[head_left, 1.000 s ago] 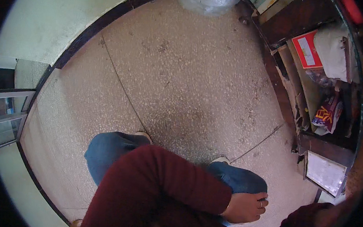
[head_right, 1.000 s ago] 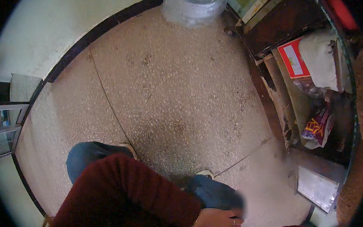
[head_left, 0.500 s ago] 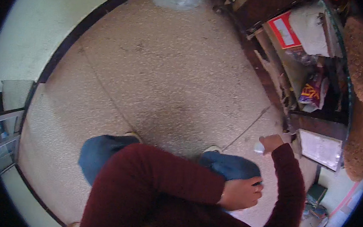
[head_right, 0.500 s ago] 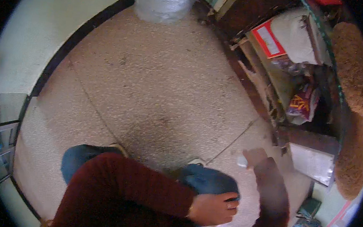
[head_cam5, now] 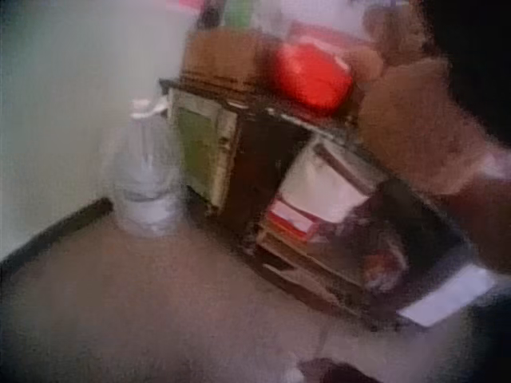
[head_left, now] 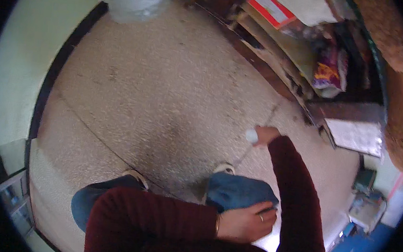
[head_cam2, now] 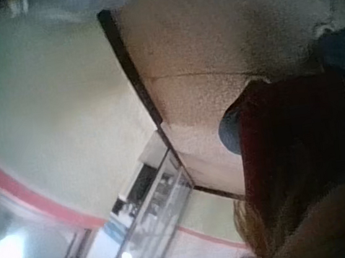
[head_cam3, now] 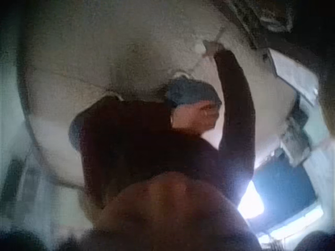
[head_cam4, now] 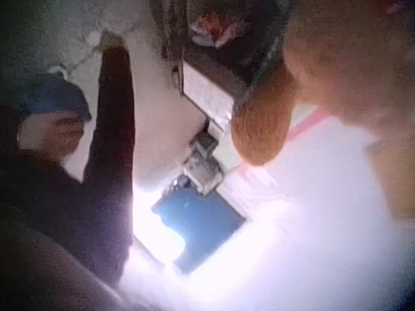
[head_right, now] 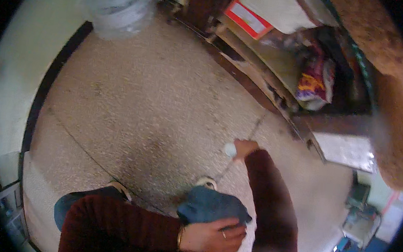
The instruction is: The person uses a screwdriver to open a small white cylindrical device, then places it on a shelf. They open a cabinet, retrieve a yellow-lidded jar, and place it on the floor. Finally, they open a drawer and handle a set of keys.
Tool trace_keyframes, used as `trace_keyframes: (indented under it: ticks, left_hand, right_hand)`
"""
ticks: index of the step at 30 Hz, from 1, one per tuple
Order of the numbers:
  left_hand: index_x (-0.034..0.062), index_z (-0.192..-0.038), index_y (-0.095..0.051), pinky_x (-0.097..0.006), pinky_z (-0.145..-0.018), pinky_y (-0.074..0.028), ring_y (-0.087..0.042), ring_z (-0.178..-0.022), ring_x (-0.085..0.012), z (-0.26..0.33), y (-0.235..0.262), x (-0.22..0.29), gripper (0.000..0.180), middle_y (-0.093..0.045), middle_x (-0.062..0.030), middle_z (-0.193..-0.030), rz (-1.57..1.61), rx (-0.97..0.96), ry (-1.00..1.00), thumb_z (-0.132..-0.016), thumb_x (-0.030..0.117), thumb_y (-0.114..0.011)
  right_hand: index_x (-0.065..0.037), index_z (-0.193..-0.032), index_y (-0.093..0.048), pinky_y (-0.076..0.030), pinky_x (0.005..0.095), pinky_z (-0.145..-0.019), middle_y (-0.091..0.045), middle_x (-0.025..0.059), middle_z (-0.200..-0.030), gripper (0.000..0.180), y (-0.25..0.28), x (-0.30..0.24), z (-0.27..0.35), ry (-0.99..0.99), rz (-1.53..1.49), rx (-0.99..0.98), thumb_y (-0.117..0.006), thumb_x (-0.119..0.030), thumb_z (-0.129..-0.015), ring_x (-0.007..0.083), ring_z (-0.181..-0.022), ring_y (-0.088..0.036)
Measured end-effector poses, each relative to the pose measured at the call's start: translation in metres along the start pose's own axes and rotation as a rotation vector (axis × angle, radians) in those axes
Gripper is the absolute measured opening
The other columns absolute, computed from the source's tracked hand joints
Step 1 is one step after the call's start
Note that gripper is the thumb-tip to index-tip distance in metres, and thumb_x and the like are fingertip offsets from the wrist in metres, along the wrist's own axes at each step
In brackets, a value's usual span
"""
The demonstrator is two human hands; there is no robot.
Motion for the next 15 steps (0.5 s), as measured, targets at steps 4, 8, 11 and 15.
trace_keyframes:
  ticks: [4,8,11,15]
  left_hand:
    - [0.0055,-0.113,-0.063,-0.049,-0.108,-0.035,-0.051,-0.125,-0.0288,0.007,0.016,-0.025,0.044,-0.060,-0.0116,-0.124,0.189,0.014,0.197,-0.077,0.032,-0.063]
    - [0.0048,-0.120,-0.061,-0.046,-0.109,-0.035,-0.050,-0.127,-0.0279,0.004,0.011,-0.060,0.052,-0.058,-0.0130,-0.131,0.294,-0.073,0.394,-0.081,0.039,-0.066]
    - [0.0038,-0.122,-0.060,-0.044,-0.108,-0.038,-0.051,-0.127,-0.0307,0.004,0.012,-0.081,0.055,-0.056,-0.0148,-0.134,0.424,-0.072,0.458,-0.081,0.039,-0.069]
    - [0.0014,-0.127,-0.057,-0.045,-0.109,-0.038,-0.052,-0.126,-0.0365,0.014,0.000,-0.105,0.055,-0.053,-0.0200,-0.138,0.723,-0.094,0.479,-0.083,0.033,-0.067]
  right_hand:
    - [-0.007,-0.119,-0.045,-0.051,0.0484,-0.077,-0.069,0.0192,-0.098,0.072,-0.006,-0.028,0.012,0.211,-0.264,0.198,-0.083,-0.040,-0.068,0.0403,-0.093,-0.066]
    - [-0.006,-0.125,-0.038,-0.051,0.0478,-0.078,-0.066,0.0219,-0.102,0.075,0.016,-0.036,0.024,0.147,-0.616,0.289,-0.080,-0.036,-0.071,0.0425,-0.089,-0.066]
    - [-0.008,-0.126,-0.044,-0.052,0.0471,-0.078,-0.061,0.0213,-0.108,0.069,0.011,-0.055,0.018,0.235,-0.650,0.304,-0.079,-0.033,-0.072,0.0404,-0.091,-0.065]
    - [-0.013,-0.120,-0.056,-0.053,0.0452,-0.077,-0.054,0.0145,-0.106,0.055,0.012,-0.064,0.016,0.199,-0.529,0.556,-0.078,-0.030,-0.073,0.0360,-0.090,-0.063]
Point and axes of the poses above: each hand's wrist, its own z-axis away from the middle knuckle, its own y-axis out of the back of the hand, x = y × z, the point moved 9 cm from there along -z, towards the middle knuckle
